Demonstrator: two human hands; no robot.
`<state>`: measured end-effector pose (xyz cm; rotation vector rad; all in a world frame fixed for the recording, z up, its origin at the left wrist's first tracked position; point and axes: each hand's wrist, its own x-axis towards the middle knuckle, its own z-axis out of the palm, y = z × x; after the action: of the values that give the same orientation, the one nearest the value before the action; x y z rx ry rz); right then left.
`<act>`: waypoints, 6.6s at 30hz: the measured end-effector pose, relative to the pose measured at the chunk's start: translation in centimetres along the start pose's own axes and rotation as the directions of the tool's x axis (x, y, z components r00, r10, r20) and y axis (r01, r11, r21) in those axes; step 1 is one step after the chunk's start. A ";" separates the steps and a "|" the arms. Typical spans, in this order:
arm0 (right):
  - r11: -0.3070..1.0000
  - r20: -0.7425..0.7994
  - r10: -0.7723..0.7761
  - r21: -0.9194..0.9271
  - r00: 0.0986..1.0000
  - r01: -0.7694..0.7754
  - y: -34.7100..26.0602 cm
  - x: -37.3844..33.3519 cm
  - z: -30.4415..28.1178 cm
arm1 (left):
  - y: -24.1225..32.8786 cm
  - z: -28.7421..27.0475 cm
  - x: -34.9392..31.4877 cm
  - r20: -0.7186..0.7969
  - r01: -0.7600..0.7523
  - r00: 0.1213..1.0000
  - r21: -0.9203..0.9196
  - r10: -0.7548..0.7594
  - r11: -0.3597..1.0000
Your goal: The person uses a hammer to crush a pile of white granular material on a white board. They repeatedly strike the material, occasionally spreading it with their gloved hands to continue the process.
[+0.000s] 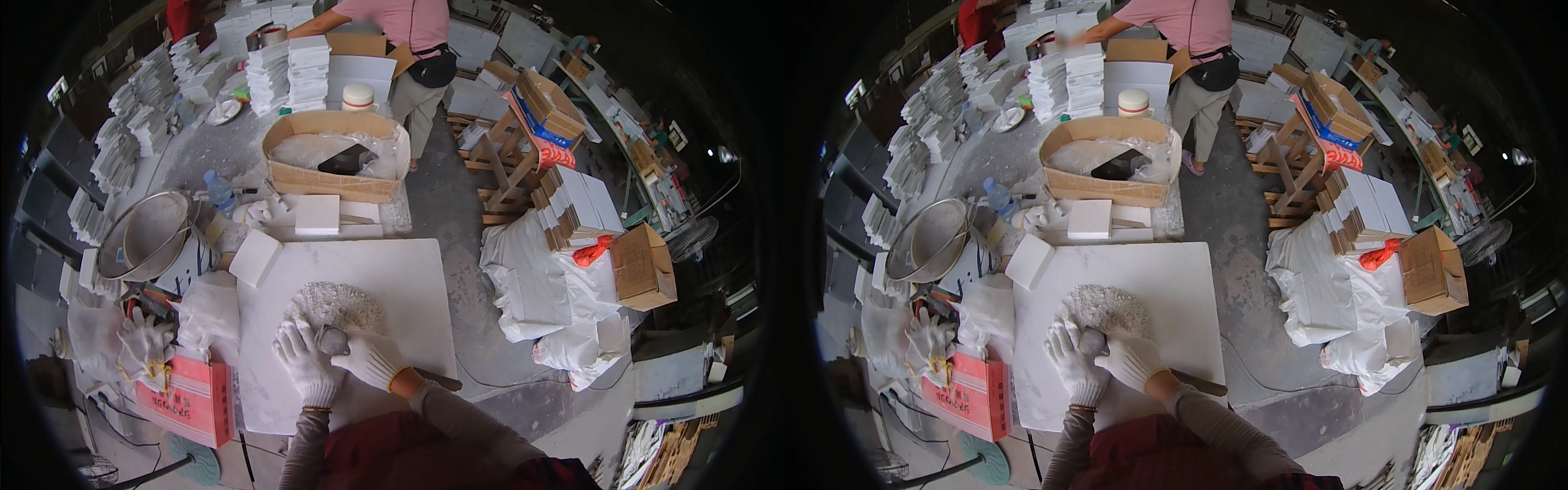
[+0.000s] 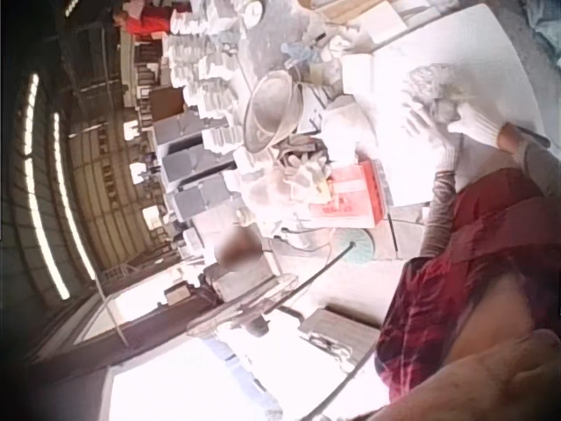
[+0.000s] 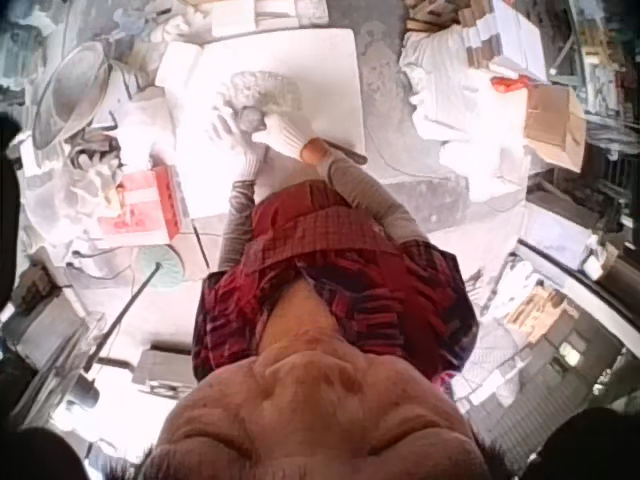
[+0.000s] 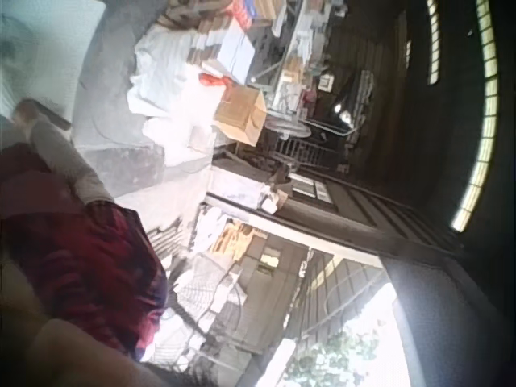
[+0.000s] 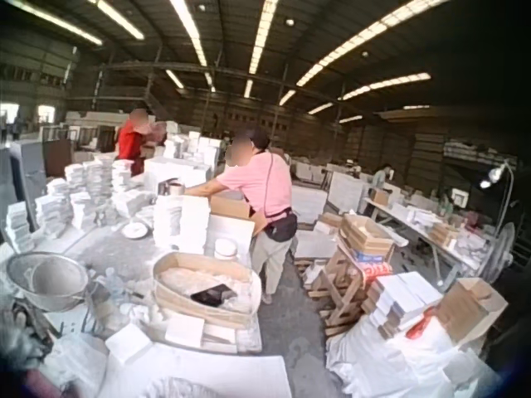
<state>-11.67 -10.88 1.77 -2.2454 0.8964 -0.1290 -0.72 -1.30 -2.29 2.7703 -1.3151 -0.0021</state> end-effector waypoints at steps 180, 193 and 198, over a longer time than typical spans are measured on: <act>0.714 0.241 0.324 0.572 0.915 -0.403 -3.8 0.2 -2.9 | -3.0 -2.1 -0.6 -0.111 -0.008 0.993 -0.383 -0.038 0.924; 0.671 0.335 0.297 0.593 0.894 -0.445 -3.3 0.6 -3.5 | -2.8 -2.1 -0.5 -0.103 0.014 0.993 -0.379 -0.058 0.925; 0.998 0.172 0.028 -0.064 0.985 -0.017 0.1 1.1 -0.3 | -2.8 -2.4 -0.4 -0.079 -0.001 0.996 -0.390 -0.032 0.921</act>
<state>-10.94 -11.79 1.74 -2.2624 0.8422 0.1044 1.22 0.93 -0.08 2.4157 -1.1275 -0.1321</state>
